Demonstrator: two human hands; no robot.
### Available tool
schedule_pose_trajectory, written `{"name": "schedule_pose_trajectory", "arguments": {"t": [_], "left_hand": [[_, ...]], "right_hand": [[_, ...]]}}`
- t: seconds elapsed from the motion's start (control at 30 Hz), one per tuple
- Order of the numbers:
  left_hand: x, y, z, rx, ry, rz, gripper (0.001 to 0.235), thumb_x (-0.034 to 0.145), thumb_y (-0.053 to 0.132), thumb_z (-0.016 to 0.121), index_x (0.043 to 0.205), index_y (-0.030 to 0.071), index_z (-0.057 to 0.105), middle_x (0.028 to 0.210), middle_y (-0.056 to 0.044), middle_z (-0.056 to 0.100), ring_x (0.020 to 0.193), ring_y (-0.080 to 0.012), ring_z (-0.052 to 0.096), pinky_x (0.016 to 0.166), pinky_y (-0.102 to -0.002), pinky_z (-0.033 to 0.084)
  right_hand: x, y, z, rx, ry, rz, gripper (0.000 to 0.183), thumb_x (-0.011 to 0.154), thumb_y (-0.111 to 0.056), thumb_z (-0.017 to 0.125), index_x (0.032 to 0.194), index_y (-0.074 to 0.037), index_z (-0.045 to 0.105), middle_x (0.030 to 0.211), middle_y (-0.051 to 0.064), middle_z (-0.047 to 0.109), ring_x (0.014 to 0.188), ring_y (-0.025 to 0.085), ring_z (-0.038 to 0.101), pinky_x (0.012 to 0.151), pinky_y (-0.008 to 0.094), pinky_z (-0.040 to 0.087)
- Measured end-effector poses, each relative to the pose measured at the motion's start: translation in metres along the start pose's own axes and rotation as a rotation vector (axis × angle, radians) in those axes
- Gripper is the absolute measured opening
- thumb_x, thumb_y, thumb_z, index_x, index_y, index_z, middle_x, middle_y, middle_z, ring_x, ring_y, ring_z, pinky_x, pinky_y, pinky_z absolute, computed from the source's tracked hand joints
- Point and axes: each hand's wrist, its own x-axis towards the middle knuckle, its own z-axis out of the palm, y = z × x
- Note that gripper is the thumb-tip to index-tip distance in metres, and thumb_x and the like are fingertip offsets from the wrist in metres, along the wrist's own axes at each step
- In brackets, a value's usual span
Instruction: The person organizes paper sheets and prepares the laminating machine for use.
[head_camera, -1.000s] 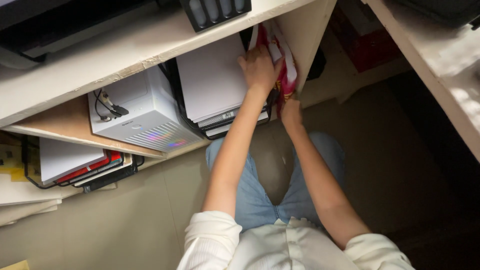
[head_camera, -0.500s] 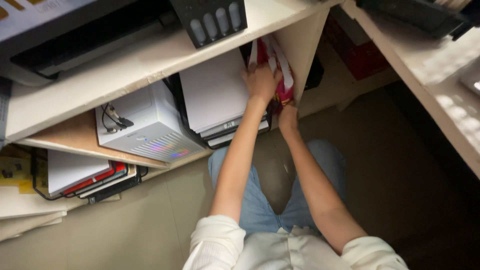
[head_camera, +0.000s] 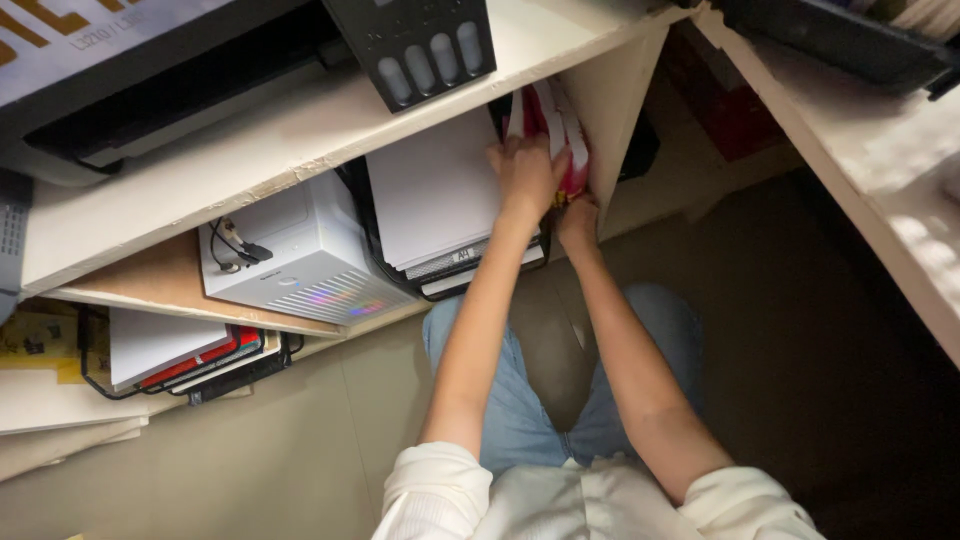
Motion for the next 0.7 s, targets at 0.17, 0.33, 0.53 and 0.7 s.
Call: {"name": "schedule_pose_trajectory", "arguments": {"t": [0.17,0.33,0.53,0.7], "left_hand": [[-0.011,-0.005,-0.026,-0.260,0.109,0.092,0.056,0.085,0.031,0.079,0.128,0.002,0.061,0.132,-0.024,0.058,0.129,-0.0413,0.051,0.109,-0.054,0.036],[-0.023,-0.015,-0.013,-0.363,0.258,0.174,0.103,0.068,0.031,0.091,0.148,-0.003,0.037,0.152,-0.037,0.027,0.140,-0.0552,0.029,0.115,-0.058,0.031],[-0.020,-0.016,0.004,-0.399,0.408,-0.035,0.094,0.082,0.032,0.087,0.152,-0.005,0.035,0.150,-0.032,0.046,0.135,-0.0510,0.046,0.113,-0.055,0.041],[-0.013,-0.025,0.060,-0.451,0.158,-0.131,0.023,0.098,0.021,0.067,0.107,0.000,0.067,0.092,-0.030,0.072,0.088,-0.0472,0.070,0.073,-0.054,0.056]], "right_hand": [[-0.019,-0.011,-0.036,0.103,-0.011,0.002,0.031,0.103,-0.014,0.058,0.126,0.006,0.062,0.121,0.032,0.066,0.110,0.046,0.065,0.091,0.049,0.051],[-0.031,-0.029,-0.055,0.129,0.022,-0.070,0.038,0.104,-0.019,0.059,0.130,0.009,0.057,0.117,0.034,0.067,0.110,0.045,0.067,0.093,0.047,0.053],[-0.010,-0.046,-0.039,0.623,-0.026,0.282,0.034,0.108,-0.016,0.046,0.128,0.008,0.058,0.121,0.021,0.072,0.107,0.032,0.068,0.095,0.040,0.052],[-0.012,-0.063,-0.050,0.774,-0.092,0.407,0.047,0.109,-0.025,0.030,0.127,0.006,0.061,0.125,0.016,0.070,0.109,0.021,0.064,0.096,0.032,0.049]]}}
